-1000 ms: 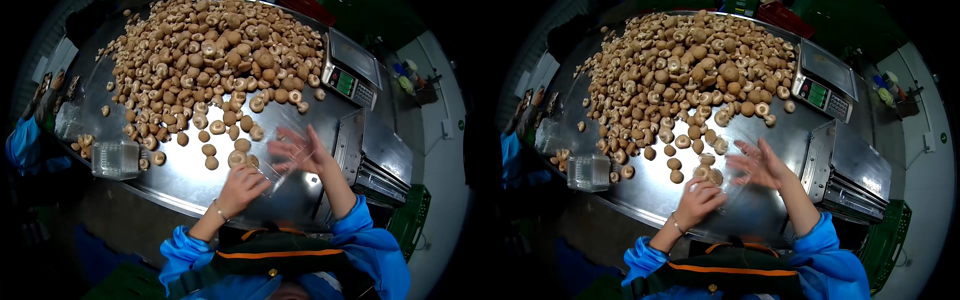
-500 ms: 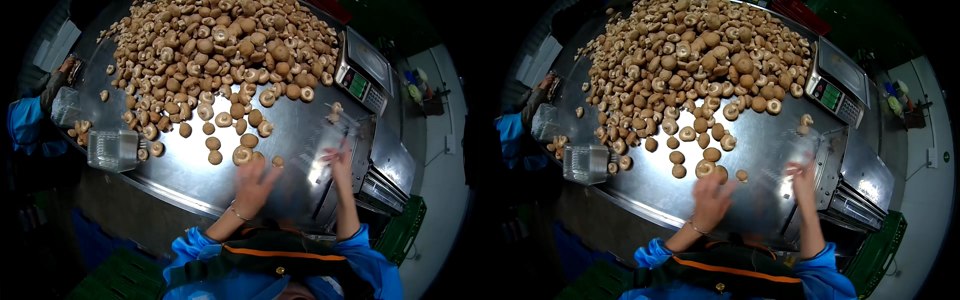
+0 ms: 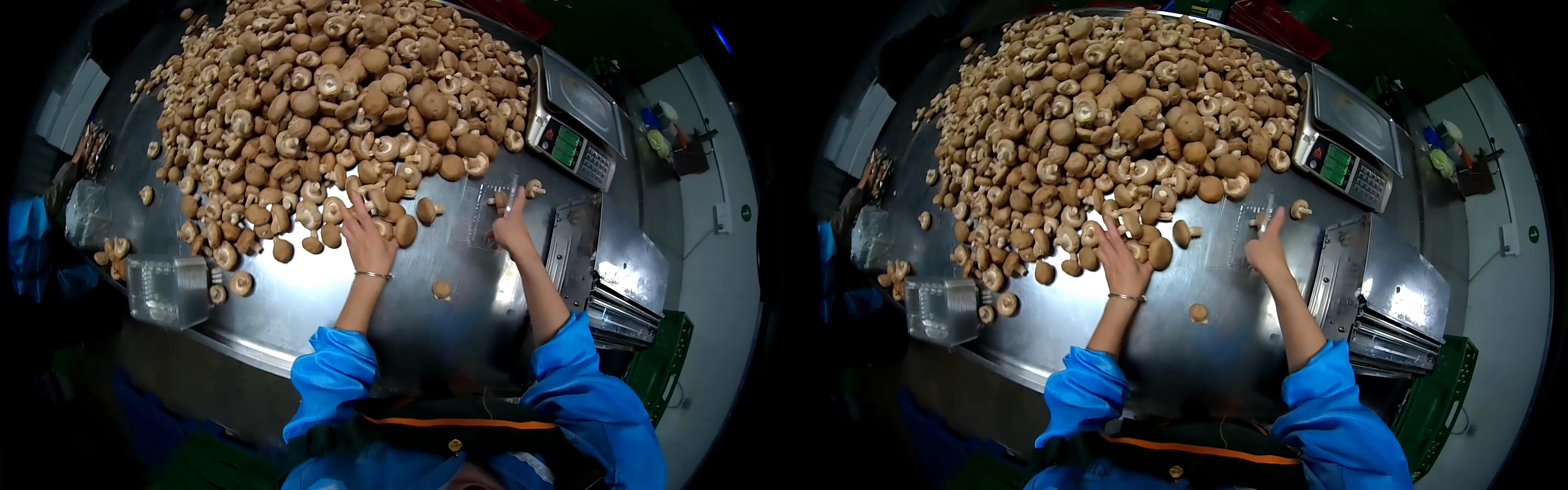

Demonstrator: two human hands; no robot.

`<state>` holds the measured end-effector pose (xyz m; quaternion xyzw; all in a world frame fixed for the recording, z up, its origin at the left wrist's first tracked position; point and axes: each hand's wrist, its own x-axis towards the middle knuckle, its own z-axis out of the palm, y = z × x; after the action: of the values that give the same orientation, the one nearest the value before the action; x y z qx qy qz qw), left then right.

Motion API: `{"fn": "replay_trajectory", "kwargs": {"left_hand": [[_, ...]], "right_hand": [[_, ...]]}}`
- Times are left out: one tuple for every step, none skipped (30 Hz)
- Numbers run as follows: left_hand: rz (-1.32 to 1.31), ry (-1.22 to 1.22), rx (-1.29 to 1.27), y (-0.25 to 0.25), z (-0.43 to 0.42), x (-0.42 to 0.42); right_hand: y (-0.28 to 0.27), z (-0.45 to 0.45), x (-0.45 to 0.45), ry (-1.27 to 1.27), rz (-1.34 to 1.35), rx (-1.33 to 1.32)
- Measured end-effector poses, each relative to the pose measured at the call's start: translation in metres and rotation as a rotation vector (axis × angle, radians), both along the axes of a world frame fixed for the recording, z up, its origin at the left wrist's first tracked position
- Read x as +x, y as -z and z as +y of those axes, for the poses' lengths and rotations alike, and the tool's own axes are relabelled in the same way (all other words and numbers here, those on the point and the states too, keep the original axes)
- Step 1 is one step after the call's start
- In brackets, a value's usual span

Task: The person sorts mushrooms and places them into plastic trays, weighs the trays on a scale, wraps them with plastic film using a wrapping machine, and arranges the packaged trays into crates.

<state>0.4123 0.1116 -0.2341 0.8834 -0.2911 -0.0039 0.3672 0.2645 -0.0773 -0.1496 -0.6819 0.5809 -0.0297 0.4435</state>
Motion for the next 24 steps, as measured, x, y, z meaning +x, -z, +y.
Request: {"fn": "replay_trajectory", "kwargs": {"left_hand": [[-0.003,0.014,0.02,-0.002,-0.003,0.015],[0.027,0.02,-0.035,0.0,-0.008,0.027],[0.045,0.068,-0.066,-0.001,-0.011,0.035],[0.071,0.117,-0.09,-0.003,-0.014,0.04],[0.126,0.106,-0.057,-0.011,-0.018,0.04],[0.137,0.057,-0.004,-0.014,-0.025,0.039],[0.116,0.045,-0.045,-0.013,-0.03,0.039],[0.091,0.033,-0.092,-0.013,-0.036,0.041],[0.098,0.066,-0.159,-0.014,-0.04,0.045],[0.106,0.097,-0.225,-0.014,-0.042,0.05],[0.116,0.13,-0.285,-0.014,-0.042,0.053],[0.192,0.157,-0.323,-0.013,-0.043,0.057],[0.264,0.183,-0.362,-0.013,-0.045,0.065],[0.332,0.21,-0.402,-0.013,-0.049,0.075],[0.377,0.205,-0.398,-0.009,-0.052,0.085],[0.451,0.197,-0.468,-0.013,-0.055,0.093],[0.513,0.23,-0.462,-0.029,-0.056,0.101],[0.575,0.261,-0.452,-0.047,-0.056,0.108],[0.606,0.292,-0.453,-0.061,-0.056,0.115],[0.401,0.297,-0.302,-0.063,-0.055,0.127],[0.365,0.295,-0.311,-0.074,-0.055,0.138],[0.333,0.293,-0.32,-0.088,-0.054,0.148],[0.322,0.213,-0.263,-0.1,-0.054,0.155],[0.194,0.164,-0.183,-0.114,-0.054,0.156]], "right_hand": [[-0.014,0.002,0.0,0.057,-0.07,0.056],[0.001,-0.02,-0.023,0.019,-0.077,-0.2],[-0.005,-0.03,-0.038,-0.001,0.036,-0.333],[-0.011,-0.039,-0.052,-0.01,0.158,-0.461],[-0.04,-0.033,-0.053,-0.002,0.393,-0.46],[-0.042,-0.036,-0.056,-0.007,0.517,-0.367],[-0.021,-0.041,-0.066,-0.076,0.543,-0.375],[0.013,-0.047,-0.072,-0.143,0.565,-0.39],[0.043,-0.05,-0.067,-0.129,0.473,-0.221],[0.033,-0.034,-0.042,0.004,0.152,0.117],[0.021,-0.014,-0.014,0.132,-0.081,0.371],[0.022,0.0,0.012,0.18,-0.068,0.486],[0.038,0.015,0.03,0.142,-0.173,0.367],[0.047,0.021,0.049,0.292,-0.302,0.463],[0.055,0.026,0.067,0.441,-0.431,0.559],[0.062,0.03,0.083,0.5,-0.52,0.548],[0.067,0.033,0.099,0.558,-0.61,0.537],[0.058,0.034,0.119,0.632,-0.669,0.596],[0.051,0.037,0.139,0.537,-0.734,0.543],[0.043,0.039,0.158,0.441,-0.8,0.488],[0.031,0.037,0.176,0.382,-0.826,0.472],[0.023,0.032,0.193,0.325,-0.85,0.455],[0.02,0.028,0.217,0.33,-0.872,0.181],[0.019,0.022,0.202,0.202,-0.73,0.405]]}}
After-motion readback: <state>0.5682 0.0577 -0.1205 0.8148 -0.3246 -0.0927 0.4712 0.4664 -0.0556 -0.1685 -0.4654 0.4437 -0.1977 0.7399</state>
